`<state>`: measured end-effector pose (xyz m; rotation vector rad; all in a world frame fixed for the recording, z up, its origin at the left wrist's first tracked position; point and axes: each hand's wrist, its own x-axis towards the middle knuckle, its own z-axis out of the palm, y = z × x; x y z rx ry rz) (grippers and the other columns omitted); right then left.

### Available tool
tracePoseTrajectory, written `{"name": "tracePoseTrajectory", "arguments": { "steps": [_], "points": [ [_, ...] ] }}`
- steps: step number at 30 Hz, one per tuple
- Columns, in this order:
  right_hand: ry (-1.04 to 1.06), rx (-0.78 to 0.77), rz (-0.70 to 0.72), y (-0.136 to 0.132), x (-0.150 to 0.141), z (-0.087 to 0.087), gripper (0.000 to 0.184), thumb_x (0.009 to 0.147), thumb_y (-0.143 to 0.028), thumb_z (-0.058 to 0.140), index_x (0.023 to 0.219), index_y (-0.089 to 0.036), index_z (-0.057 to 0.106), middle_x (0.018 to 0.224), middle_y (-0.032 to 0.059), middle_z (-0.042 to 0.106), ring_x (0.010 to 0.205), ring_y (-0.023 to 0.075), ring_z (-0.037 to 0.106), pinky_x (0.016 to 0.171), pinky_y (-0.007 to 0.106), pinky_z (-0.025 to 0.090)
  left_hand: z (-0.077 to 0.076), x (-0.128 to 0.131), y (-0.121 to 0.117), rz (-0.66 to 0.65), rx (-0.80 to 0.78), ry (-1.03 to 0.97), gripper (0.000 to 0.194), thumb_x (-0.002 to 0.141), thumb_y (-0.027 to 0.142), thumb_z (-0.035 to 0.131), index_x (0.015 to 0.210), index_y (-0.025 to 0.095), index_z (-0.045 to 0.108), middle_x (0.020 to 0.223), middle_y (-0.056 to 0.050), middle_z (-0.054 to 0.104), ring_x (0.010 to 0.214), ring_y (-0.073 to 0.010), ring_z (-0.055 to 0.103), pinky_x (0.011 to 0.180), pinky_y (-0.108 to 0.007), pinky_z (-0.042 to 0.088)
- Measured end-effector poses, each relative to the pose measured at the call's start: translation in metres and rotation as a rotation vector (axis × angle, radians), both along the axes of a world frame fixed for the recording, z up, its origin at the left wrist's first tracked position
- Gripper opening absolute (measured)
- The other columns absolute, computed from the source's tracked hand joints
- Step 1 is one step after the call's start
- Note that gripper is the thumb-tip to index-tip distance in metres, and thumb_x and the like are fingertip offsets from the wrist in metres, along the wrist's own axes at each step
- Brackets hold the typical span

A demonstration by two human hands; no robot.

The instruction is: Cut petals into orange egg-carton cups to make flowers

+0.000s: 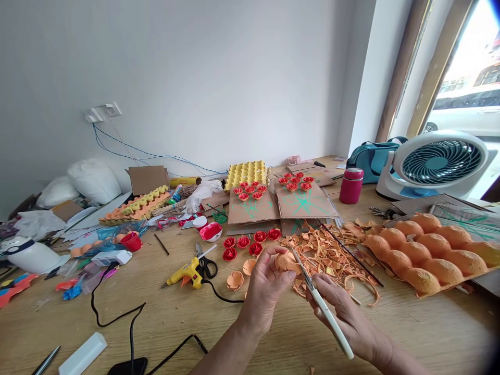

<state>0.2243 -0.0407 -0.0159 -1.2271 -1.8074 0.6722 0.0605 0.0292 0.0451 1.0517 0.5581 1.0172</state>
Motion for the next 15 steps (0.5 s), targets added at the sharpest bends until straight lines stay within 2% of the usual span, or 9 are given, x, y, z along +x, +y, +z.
{"name": "tracePoseTrajectory", "arguments": {
  "steps": [9,15],
  "points": [
    [-0.043,-0.041,-0.014,-0.0009,-0.0007,0.0007,0.037,0.098,-0.05,0.036,0.081,-0.02,0.051,0.082,0.0045,0.053,0.078,0.0213,0.045,0.073,0.035,0.04,0.0022,-0.0029,0.0021,0.024,0.03,0.007,0.036,0.068,0.021,0.08,0.1,0.022,0.062,0.092,-0.001,0.068,0.084,-0.0137,0.059,0.083,-0.027,0.044],
    [-0.04,-0.039,-0.032,-0.0002,-0.0007,-0.0009,0.034,0.098,-0.045,0.039,0.075,-0.021,0.048,0.075,0.0024,0.053,0.073,0.0186,0.046,0.069,0.031,0.039,-0.002,-0.0054,0.0057,-0.013,0.03,0.009,0.034,0.072,0.023,0.078,0.102,0.022,0.063,0.093,-0.002,0.068,0.086,-0.0135,0.058,0.083,-0.026,0.042]
  ]
}}
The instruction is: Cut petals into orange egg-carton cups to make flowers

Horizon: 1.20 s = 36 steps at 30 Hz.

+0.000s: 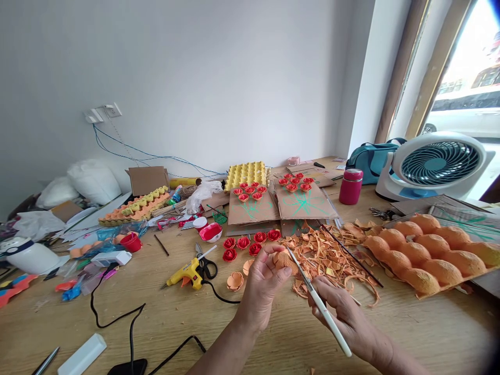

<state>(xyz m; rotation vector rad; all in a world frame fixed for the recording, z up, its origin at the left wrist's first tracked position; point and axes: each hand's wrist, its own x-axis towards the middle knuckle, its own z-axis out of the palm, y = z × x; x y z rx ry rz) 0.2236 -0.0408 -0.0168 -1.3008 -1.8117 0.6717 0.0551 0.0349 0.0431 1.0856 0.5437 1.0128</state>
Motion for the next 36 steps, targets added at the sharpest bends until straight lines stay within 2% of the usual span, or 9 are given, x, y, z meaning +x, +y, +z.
{"name": "tracePoseTrajectory", "arguments": {
  "steps": [3,9,14,19,23,26,32,36],
  "points": [
    [0.051,-0.025,-0.018,0.002,-0.001,-0.003,0.035,0.096,-0.046,0.043,0.074,-0.02,0.048,0.071,0.0005,0.051,0.067,0.0162,0.044,0.061,0.028,0.036,-0.003,-0.001,0.003,-0.025,-0.015,-0.027,0.034,0.073,0.023,0.078,0.104,0.022,0.062,0.092,-0.001,0.067,0.085,-0.013,0.057,0.083,-0.026,0.041],
    [0.327,-0.081,-0.008,0.006,-0.004,-0.01,0.038,0.091,-0.057,0.049,0.079,-0.02,0.054,0.066,-0.0028,0.046,0.06,0.0133,0.04,0.054,0.025,0.035,-0.005,0.0,0.005,-0.062,-0.068,-0.056,0.036,0.073,0.022,0.078,0.105,0.023,0.061,0.095,-0.002,0.067,0.084,-0.013,0.056,0.084,-0.028,0.04],
    [0.536,-0.144,-0.025,0.005,-0.006,-0.001,0.042,0.088,-0.062,0.053,0.083,-0.02,0.057,0.063,-0.0031,0.046,0.059,0.0129,0.038,0.055,0.026,0.033,-0.006,0.001,0.003,-0.105,-0.089,-0.054,0.035,0.071,0.021,0.079,0.102,0.022,0.062,0.091,-0.001,0.065,0.083,-0.0126,0.056,0.083,-0.028,0.04],
    [0.761,-0.262,0.099,0.002,-0.007,0.006,0.05,0.087,-0.069,0.049,0.083,-0.02,0.06,0.051,-0.003,0.048,0.046,0.0126,0.037,0.048,0.028,0.03,-0.008,0.0,0.005,-0.087,-0.06,-0.103,0.034,0.072,0.02,0.078,0.102,0.024,0.062,0.095,0.0,0.065,0.09,-0.0134,0.058,0.087,-0.027,0.04],
    [0.869,-0.359,0.199,0.0,-0.01,0.001,0.055,0.09,-0.068,0.04,0.082,-0.019,0.063,0.045,-0.0026,0.047,0.041,0.0124,0.038,0.044,0.027,0.031,-0.008,-0.002,0.006,-0.047,-0.023,-0.162,0.036,0.074,0.022,0.076,0.106,0.025,0.06,0.103,-0.002,0.067,0.101,-0.0171,0.059,0.097,-0.033,0.039],
    [0.957,-0.412,0.258,-0.002,-0.011,-0.003,0.056,0.092,-0.067,0.036,0.081,-0.019,0.064,0.044,-0.0027,0.046,0.039,0.0116,0.037,0.044,0.027,0.033,-0.007,-0.002,0.005,-0.03,-0.044,-0.148,0.038,0.073,0.022,0.077,0.107,0.025,0.06,0.099,-0.001,0.066,0.096,-0.0166,0.06,0.096,-0.035,0.041],
    [0.974,-0.355,0.224,-0.002,-0.011,-0.001,0.057,0.092,-0.068,0.036,0.085,-0.019,0.065,0.047,-0.0019,0.048,0.041,0.0127,0.04,0.045,0.027,0.033,-0.006,0.003,0.001,-0.06,-0.102,-0.088,0.038,0.071,0.021,0.078,0.104,0.023,0.06,0.098,-0.002,0.064,0.095,-0.0185,0.061,0.094,-0.037,0.044],
    [0.979,-0.28,0.149,0.003,-0.011,-0.003,0.053,0.094,-0.063,0.038,0.089,-0.017,0.065,0.051,-0.0014,0.05,0.044,0.0122,0.039,0.049,0.028,0.033,-0.004,0.004,-0.002,-0.055,-0.094,-0.041,0.037,0.069,0.022,0.08,0.101,0.022,0.061,0.092,-0.001,0.063,0.084,-0.014,0.059,0.086,-0.03,0.045]
  ]
}}
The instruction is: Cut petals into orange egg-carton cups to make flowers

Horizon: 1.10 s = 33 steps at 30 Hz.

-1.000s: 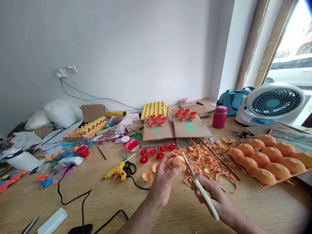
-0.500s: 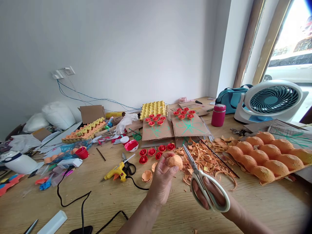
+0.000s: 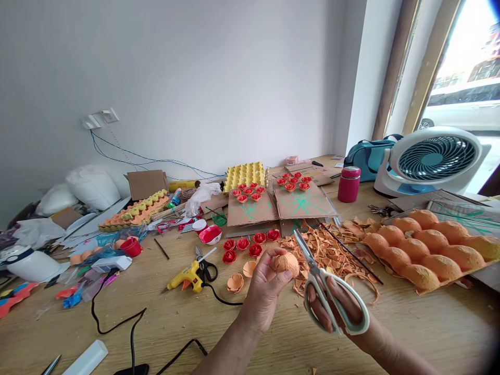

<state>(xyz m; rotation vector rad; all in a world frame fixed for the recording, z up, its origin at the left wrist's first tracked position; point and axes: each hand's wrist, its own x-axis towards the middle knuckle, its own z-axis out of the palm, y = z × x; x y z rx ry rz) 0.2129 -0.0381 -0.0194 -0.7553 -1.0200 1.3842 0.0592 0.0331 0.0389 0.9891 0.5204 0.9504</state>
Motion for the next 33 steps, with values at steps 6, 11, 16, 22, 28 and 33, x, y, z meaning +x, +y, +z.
{"name": "tracePoseTrajectory", "arguments": {
  "steps": [6,11,16,22,28,33],
  "points": [
    [-0.136,0.041,-0.205,0.007,0.003,0.003,0.043,0.08,-0.058,0.067,0.1,-0.02,0.062,0.071,0.0007,0.059,0.063,0.0158,0.05,0.06,0.029,0.041,-0.002,0.001,-0.002,-0.022,0.113,0.091,0.034,0.068,0.023,0.08,0.097,0.021,0.062,0.087,-0.001,0.062,0.081,-0.0137,0.055,0.077,-0.026,0.043],
    [-0.216,-0.033,-0.339,0.006,0.001,0.008,0.047,0.07,-0.055,0.077,0.099,-0.021,0.062,0.076,0.0011,0.061,0.066,0.0175,0.054,0.06,0.031,0.045,-0.014,0.006,-0.002,-0.154,0.166,0.103,0.031,0.072,0.024,0.078,0.095,0.021,0.058,0.088,-0.002,0.061,0.082,-0.015,0.054,0.078,-0.028,0.041],
    [-0.27,-0.055,-0.386,0.006,0.003,0.006,0.048,0.07,-0.054,0.077,0.101,-0.022,0.061,0.073,-0.0014,0.056,0.061,0.0151,0.05,0.055,0.028,0.044,-0.013,0.005,-0.002,-0.158,0.181,0.142,0.026,0.074,0.031,0.077,0.087,0.019,0.057,0.079,0.001,0.053,0.074,-0.0124,0.046,0.07,-0.025,0.037],
    [-0.33,0.037,-0.383,0.009,0.007,0.003,0.041,0.074,-0.054,0.074,0.095,-0.023,0.058,0.079,0.0,0.056,0.067,0.0157,0.051,0.058,0.027,0.046,-0.004,0.002,0.0,-0.134,0.076,0.17,0.03,0.071,0.029,0.077,0.091,0.02,0.056,0.076,0.001,0.058,0.072,-0.013,0.051,0.073,-0.027,0.038],
    [-0.427,0.12,-0.35,0.009,0.012,-0.003,0.028,0.084,-0.046,0.068,0.094,-0.023,0.055,0.082,-0.0006,0.056,0.069,0.015,0.05,0.059,0.026,0.044,-0.007,-0.001,0.009,-0.244,0.092,0.292,0.034,0.069,0.031,0.077,0.098,0.016,0.068,0.092,-0.006,0.067,0.084,-0.0188,0.058,0.079,-0.03,0.041],
    [-0.508,0.13,-0.32,0.008,0.013,-0.003,0.023,0.09,-0.042,0.062,0.101,-0.024,0.051,0.087,-0.0001,0.055,0.075,0.0163,0.051,0.061,0.026,0.044,-0.011,0.0,0.011,-0.193,0.065,0.285,0.023,0.07,0.031,0.078,0.083,0.014,0.069,0.076,-0.002,0.065,0.072,-0.0134,0.055,0.073,-0.026,0.042]
  ]
}}
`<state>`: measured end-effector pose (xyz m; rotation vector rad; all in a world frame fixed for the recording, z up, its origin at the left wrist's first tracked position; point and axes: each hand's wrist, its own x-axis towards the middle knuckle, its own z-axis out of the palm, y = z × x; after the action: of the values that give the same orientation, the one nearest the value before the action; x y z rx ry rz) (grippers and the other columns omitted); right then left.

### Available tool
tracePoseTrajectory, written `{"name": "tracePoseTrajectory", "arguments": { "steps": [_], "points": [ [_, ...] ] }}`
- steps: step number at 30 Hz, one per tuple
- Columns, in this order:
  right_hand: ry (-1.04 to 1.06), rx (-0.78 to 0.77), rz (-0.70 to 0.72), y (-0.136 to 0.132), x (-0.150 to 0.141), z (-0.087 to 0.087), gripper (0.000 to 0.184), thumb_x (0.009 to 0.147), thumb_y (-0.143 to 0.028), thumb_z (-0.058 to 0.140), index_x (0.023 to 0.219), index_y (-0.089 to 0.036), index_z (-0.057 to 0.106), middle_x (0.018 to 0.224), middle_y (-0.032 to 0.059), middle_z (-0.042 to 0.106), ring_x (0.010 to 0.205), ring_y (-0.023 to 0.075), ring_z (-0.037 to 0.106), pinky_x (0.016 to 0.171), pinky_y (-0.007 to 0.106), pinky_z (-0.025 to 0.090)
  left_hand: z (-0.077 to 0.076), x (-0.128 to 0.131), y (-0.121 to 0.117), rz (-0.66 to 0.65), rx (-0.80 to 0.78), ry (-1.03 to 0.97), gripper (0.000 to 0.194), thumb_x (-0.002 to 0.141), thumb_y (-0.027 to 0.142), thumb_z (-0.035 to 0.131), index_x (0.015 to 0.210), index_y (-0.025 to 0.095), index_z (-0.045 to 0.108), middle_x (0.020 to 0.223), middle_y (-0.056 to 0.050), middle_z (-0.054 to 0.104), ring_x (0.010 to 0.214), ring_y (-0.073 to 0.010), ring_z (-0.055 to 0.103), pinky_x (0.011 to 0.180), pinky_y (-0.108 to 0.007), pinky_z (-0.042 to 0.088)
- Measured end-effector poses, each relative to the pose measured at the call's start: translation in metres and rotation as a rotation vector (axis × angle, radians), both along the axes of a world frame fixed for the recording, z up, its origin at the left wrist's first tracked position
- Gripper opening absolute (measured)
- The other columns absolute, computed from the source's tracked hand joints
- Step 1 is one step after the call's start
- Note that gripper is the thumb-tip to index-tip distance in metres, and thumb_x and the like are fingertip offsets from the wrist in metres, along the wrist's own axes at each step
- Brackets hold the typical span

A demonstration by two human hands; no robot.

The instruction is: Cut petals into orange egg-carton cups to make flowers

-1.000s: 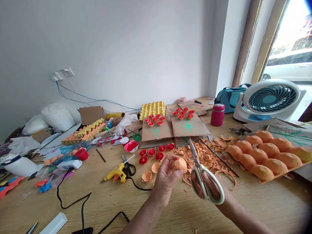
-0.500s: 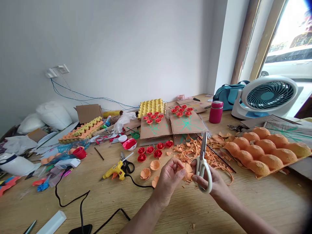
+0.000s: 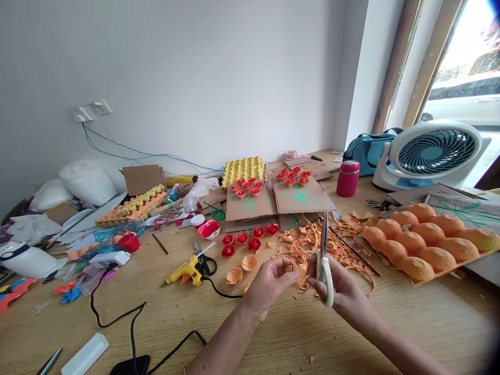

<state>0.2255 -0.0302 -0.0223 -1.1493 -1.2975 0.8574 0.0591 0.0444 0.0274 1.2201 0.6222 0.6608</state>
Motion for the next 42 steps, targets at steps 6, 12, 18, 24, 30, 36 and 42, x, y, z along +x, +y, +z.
{"name": "tracePoseTrajectory", "arguments": {
  "steps": [6,12,18,24,30,36,42],
  "points": [
    [-0.168,-0.011,-0.081,-0.001,0.003,0.003,0.024,0.092,-0.045,0.057,0.098,-0.023,0.051,0.087,0.0008,0.055,0.079,0.0183,0.052,0.069,0.03,0.047,-0.006,-0.004,0.01,0.054,-0.334,-0.17,0.027,0.066,0.022,0.082,0.085,0.015,0.066,0.087,-0.005,0.071,0.079,-0.0149,0.065,0.083,-0.032,0.05],
    [-0.287,0.017,-0.078,-0.003,0.003,0.002,0.021,0.092,-0.043,0.053,0.094,-0.022,0.053,0.086,0.0025,0.058,0.078,0.0194,0.052,0.069,0.031,0.046,-0.012,-0.006,0.015,0.094,-0.412,-0.247,0.028,0.063,0.021,0.084,0.086,0.014,0.067,0.089,-0.007,0.073,0.083,-0.0185,0.068,0.085,-0.036,0.053],
    [-0.505,0.002,-0.086,-0.004,0.002,-0.002,0.021,0.09,-0.04,0.057,0.082,-0.021,0.052,0.084,0.0036,0.061,0.078,0.0215,0.052,0.072,0.034,0.045,-0.014,-0.005,0.017,0.178,-0.162,-0.196,0.019,0.069,0.027,0.08,0.082,0.015,0.072,0.082,-0.002,0.069,0.078,-0.0127,0.06,0.08,-0.026,0.046],
    [-0.579,0.059,-0.125,-0.001,0.006,-0.007,0.023,0.093,-0.04,0.05,0.079,-0.022,0.05,0.082,0.0039,0.062,0.077,0.0215,0.053,0.073,0.035,0.045,-0.014,-0.006,0.02,0.241,0.021,-0.148,0.01,0.076,0.027,0.072,0.078,0.017,0.07,0.073,0.002,0.059,0.07,-0.0089,0.047,0.069,-0.02,0.036],
    [-0.586,0.104,-0.133,0.001,0.008,-0.011,0.022,0.096,-0.037,0.045,0.082,-0.022,0.051,0.084,0.0048,0.063,0.077,0.0211,0.054,0.073,0.035,0.045,-0.015,-0.007,0.021,0.166,-0.122,-0.188,0.017,0.074,0.03,0.074,0.081,0.017,0.066,0.073,0.002,0.054,0.064,-0.0084,0.041,0.06,-0.021,0.033],
    [-0.644,0.116,-0.093,0.001,0.009,-0.009,0.018,0.096,-0.035,0.047,0.084,-0.022,0.049,0.08,0.003,0.059,0.075,0.0204,0.05,0.072,0.035,0.043,-0.004,-0.006,0.013,0.114,-0.141,-0.153,0.028,0.065,0.031,0.083,0.082,0.015,0.066,0.074,0.002,0.052,0.068,-0.0081,0.042,0.063,-0.021,0.034],
    [-0.774,0.236,-0.038,0.002,0.02,0.006,0.014,0.097,-0.03,0.045,0.086,-0.022,0.046,0.079,0.002,0.055,0.072,0.0191,0.048,0.074,0.036,0.041,0.005,-0.006,0.01,0.099,-0.047,-0.093,0.025,0.063,0.03,0.082,0.075,0.015,0.067,0.067,0.004,0.048,0.065,-0.0084,0.039,0.062,-0.022,0.032]
  ]
}}
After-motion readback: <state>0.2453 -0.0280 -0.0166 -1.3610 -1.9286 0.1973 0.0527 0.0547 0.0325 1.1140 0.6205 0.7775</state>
